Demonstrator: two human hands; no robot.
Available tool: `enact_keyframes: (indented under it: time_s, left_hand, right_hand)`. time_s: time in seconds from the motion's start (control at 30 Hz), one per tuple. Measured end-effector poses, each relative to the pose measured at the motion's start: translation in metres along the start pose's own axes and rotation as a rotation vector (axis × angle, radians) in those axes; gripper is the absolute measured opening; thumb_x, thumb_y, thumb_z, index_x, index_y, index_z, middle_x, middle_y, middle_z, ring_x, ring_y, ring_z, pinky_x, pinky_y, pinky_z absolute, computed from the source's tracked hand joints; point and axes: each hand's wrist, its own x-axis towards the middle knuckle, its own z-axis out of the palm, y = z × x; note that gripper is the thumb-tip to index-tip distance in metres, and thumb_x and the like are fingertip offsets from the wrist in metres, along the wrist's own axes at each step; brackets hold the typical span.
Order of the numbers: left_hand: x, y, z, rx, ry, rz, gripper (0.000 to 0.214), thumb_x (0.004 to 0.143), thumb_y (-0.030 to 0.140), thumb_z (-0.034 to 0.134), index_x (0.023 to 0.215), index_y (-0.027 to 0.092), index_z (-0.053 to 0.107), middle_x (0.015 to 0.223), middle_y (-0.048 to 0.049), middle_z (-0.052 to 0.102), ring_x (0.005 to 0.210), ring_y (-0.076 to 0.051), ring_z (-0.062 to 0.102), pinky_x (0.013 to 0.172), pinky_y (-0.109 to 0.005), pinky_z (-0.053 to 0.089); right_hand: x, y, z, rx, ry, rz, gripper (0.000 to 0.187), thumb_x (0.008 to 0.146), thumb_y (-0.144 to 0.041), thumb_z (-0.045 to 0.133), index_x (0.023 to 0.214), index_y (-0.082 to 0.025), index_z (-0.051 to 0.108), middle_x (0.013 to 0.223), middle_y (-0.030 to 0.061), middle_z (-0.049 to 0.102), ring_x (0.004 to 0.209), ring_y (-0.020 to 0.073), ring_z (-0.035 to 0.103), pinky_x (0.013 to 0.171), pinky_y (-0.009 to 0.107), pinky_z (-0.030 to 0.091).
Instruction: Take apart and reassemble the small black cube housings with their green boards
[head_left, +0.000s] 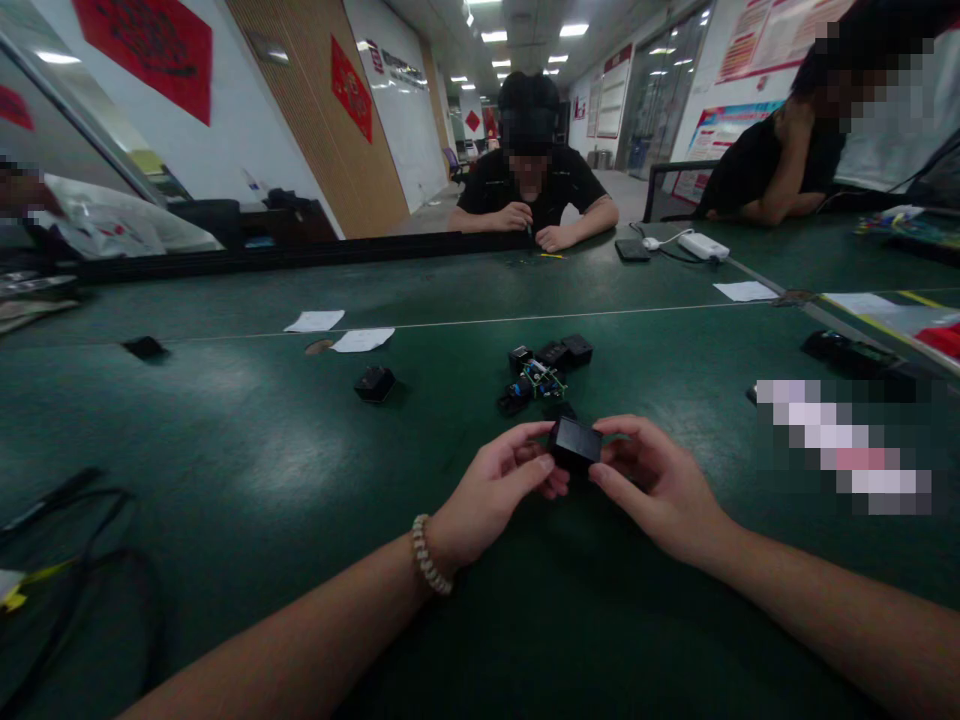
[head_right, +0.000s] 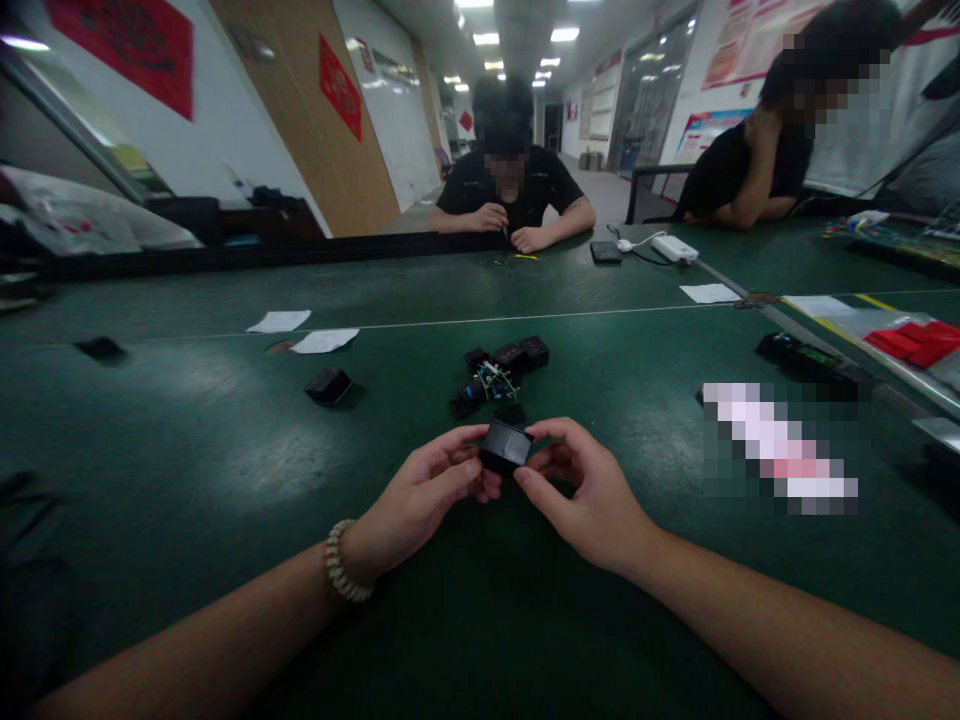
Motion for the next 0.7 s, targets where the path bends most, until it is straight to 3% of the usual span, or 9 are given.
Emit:
enact_keyframes:
  time_s: [0.23, 0.5, 0.7]
  left_hand:
    - [-0.0001, 0.0029, 0.0020, -0.024, 0.022, 0.009, 0.049, 0.091, 0.029, 0.075, 0.134, 0.014, 0.060, 0.098, -0.0081, 0.071, 0.086, -0.020, 0.070, 0.080, -0.036, 0.054]
    - [-0.0009, 0.0031, 0.0021, -0.061, 0.037, -0.008, 0.045, 0.089, 0.035, 0.078, 0.126, 0.015, 0.063, 0.115, -0.0115, 0.069, 0.089, -0.021, 0.071, 0.083, -0.037, 0.055]
    - [-0.0001, 0.0029, 0.0005, -0.030, 0.035, -0.009, 0.042, 0.090, 0.033, 0.077, 0.126, 0.016, 0.064, 0.114, -0.0109, 0.068, 0.090, -0.021, 0.072, 0.082, -0.036, 0.056]
  right_hand:
    - [0.0009, 0.0015, 0.0004, -0.009, 0.020, -0.130, 0.035, 0.089, -0.013, 0.072, 0.119, -0.028, 0.063, 0.126, 0.0077, 0.057, 0.099, 0.0192, 0.071, 0.087, 0.037, 0.065]
    - [-0.0002, 0.0041, -0.0003, -0.107, 0.026, -0.197, 0.037, 0.086, -0.008, 0.069, 0.115, -0.031, 0.067, 0.131, 0.0080, 0.051, 0.122, 0.0255, 0.063, 0.095, 0.041, 0.063]
    - [-0.0007, 0.0010, -0.0017, -0.232, 0.009, -0.250, 0.030, 0.088, -0.007, 0.067, 0.108, -0.029, 0.070, 0.131, 0.0082, 0.053, 0.120, 0.0255, 0.064, 0.103, 0.048, 0.059]
